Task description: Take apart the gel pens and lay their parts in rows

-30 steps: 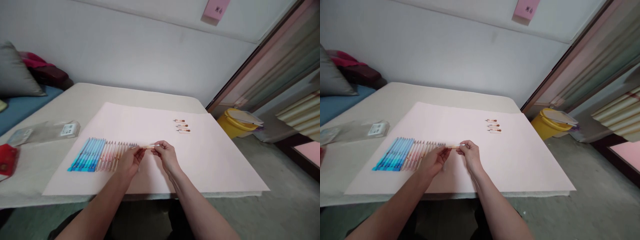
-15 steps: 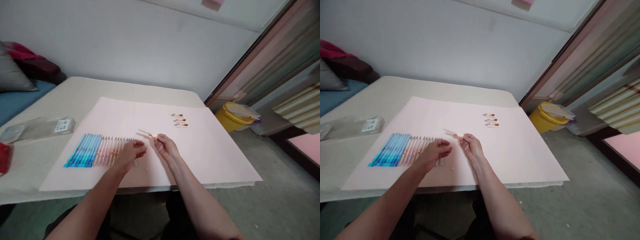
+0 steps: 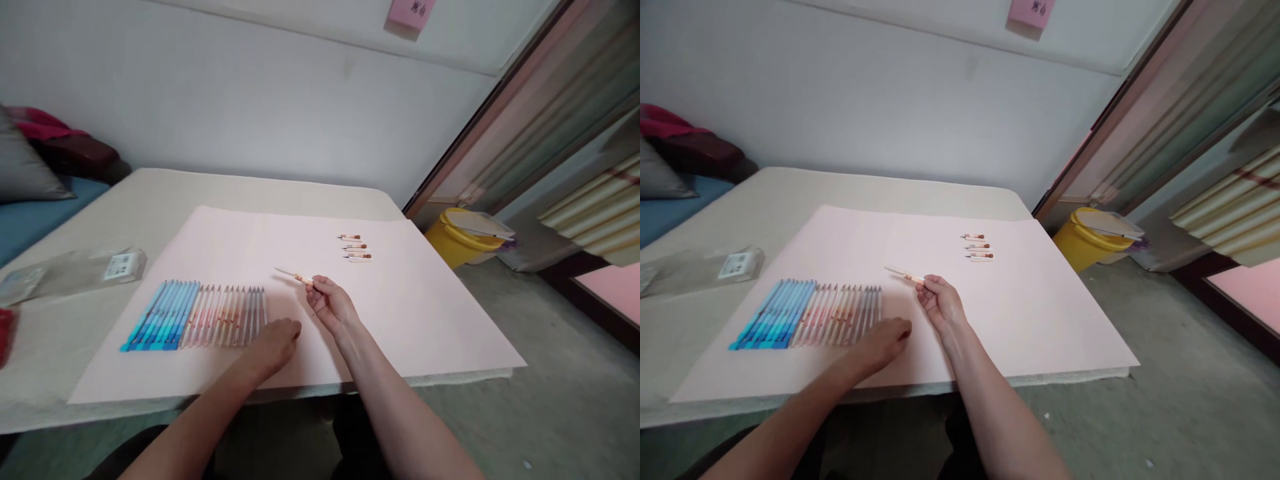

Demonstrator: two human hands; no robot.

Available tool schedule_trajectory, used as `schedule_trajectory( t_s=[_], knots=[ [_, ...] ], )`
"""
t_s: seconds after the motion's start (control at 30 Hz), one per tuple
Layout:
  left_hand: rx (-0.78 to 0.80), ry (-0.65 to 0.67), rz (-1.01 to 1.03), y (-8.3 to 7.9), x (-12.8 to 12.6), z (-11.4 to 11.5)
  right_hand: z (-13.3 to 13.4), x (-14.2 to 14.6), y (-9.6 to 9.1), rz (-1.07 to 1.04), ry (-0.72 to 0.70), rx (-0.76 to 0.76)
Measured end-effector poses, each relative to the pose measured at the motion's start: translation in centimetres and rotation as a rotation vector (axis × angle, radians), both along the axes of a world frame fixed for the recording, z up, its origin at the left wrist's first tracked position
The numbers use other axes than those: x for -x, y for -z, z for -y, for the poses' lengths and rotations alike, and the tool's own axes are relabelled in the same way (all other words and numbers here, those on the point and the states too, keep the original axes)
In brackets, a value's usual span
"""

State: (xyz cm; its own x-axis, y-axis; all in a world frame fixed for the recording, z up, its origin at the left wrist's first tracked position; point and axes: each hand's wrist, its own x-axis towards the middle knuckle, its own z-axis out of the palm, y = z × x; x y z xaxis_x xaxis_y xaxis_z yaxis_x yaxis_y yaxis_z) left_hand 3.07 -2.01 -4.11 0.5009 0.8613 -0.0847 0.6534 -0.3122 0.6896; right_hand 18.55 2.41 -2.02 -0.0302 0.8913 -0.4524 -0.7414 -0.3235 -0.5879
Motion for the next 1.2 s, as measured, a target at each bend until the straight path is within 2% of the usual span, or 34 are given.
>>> schedule_trajectory(
  t_s=[0.1, 0.2, 0.37, 0.57, 0.9, 1.03, 1.2],
  knots=[
    [0.119, -0.231, 0.325, -2.4, 0.6, -1.5, 0.2, 0.3, 0.1, -0.011, -0.021, -0.016],
    [0.22, -0.436, 0.682, -3.9, 1.3, -2.5, 0.5, 0.8, 0.2, -0.017, -0.046, -0.021],
    [0.244, -0.552, 0.933, -4.5, 1.4, -2.4, 0.9, 1.6, 0.4, -0.017, -0.056, -0.027],
    [0.27, -0.657, 1.064, -4.3, 1.2, -2.0, 1.0, 2.2, 0.4, -0.002, -0.046, -0.036],
    [0.334, -0.747, 1.09, -3.6, 1.3, -1.9, 1.4, 2.8, 0.3, 0.053, -0.053, -0.081],
    [0.378, -0.753, 1.182, -3.4, 1.1, -2.0, 1.4, 2.9, 0.2, 0.053, -0.049, -0.078],
    [0.356, -0.772, 1.179, -3.6, 0.8, -1.8, 1.5, 2.9, 0.3, 0.049, -0.057, -0.099]
  ],
)
